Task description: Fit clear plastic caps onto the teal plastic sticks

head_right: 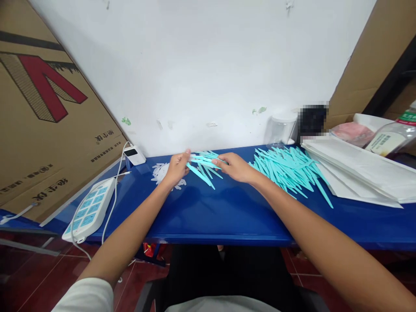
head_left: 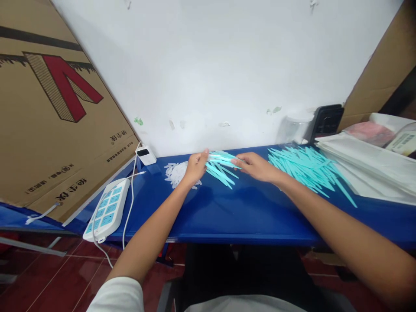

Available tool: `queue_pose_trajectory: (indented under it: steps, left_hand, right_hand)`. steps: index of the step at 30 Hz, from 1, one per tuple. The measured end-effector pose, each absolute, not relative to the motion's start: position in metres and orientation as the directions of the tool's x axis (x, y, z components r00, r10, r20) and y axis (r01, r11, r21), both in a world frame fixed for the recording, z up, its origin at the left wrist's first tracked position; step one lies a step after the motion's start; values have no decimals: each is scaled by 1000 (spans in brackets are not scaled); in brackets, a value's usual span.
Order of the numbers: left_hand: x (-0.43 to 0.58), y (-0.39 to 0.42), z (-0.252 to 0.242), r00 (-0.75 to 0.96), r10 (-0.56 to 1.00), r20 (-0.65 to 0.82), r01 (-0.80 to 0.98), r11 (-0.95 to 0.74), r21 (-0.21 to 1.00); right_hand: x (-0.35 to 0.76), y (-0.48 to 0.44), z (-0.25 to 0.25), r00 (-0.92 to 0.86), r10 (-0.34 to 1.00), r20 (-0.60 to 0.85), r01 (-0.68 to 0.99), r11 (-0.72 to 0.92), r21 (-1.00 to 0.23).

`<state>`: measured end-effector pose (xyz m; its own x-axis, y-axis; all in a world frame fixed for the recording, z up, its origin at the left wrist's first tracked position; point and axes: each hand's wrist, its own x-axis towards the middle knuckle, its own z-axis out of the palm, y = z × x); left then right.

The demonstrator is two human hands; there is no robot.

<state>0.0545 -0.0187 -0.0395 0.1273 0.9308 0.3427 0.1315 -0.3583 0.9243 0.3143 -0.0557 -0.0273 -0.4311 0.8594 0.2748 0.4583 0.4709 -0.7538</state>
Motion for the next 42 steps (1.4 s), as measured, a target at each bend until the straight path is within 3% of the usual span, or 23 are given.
queue_pose_trajectory:
  steps: [3, 5, 11, 19, 28, 32, 34, 36, 39, 42]
  left_hand:
    - [18, 1, -28, -166, 897, 410, 146, -389, 910]
    - [-3, 11, -20, -290, 790, 540, 281, -469, 837]
    - [33, -17, -25, -306, 634, 710, 535, -503, 679]
    - [102, -61, -48, -100, 734, 671, 543, -525, 655]
    - [103, -58, -52, -103, 768, 632, 544, -489, 682]
    - [81, -41, -45, -216, 744, 632, 601, -409, 687]
    - [60, -31, -36, -242, 702, 670, 721, -332, 608]
    - [37, -22, -27, -151, 724, 673, 882, -209, 422]
    - [12, -13, -20, -87, 848, 523, 989, 12, 146]
    - [0, -8, -21, -80, 938, 338, 996, 84, 2]
  right_hand:
    - [335, -46, -23, -300, 900, 317, 480, 430, -765]
    - [346, -39, -22, -191, 928, 321, 462, 373, -805]
    - [318, -45, -33, 77, 923, 377, 354, 328, -876]
    - [275, -71, -40, 43, 795, 605, 762, 366, -534]
    - [264, -79, -39, -58, 824, 564, 855, 332, -398]
    - [276, -74, -34, -59, 834, 549, 915, 266, -304]
    - [291, -67, -31, -38, 839, 543, 945, 206, -254]
    - [310, -57, -28, 5, 849, 529, 968, 128, -214]
    - [342, -43, -23, 52, 871, 488, 986, 32, -163]
    - [371, -34, -20, 99, 879, 466, 989, -36, -141]
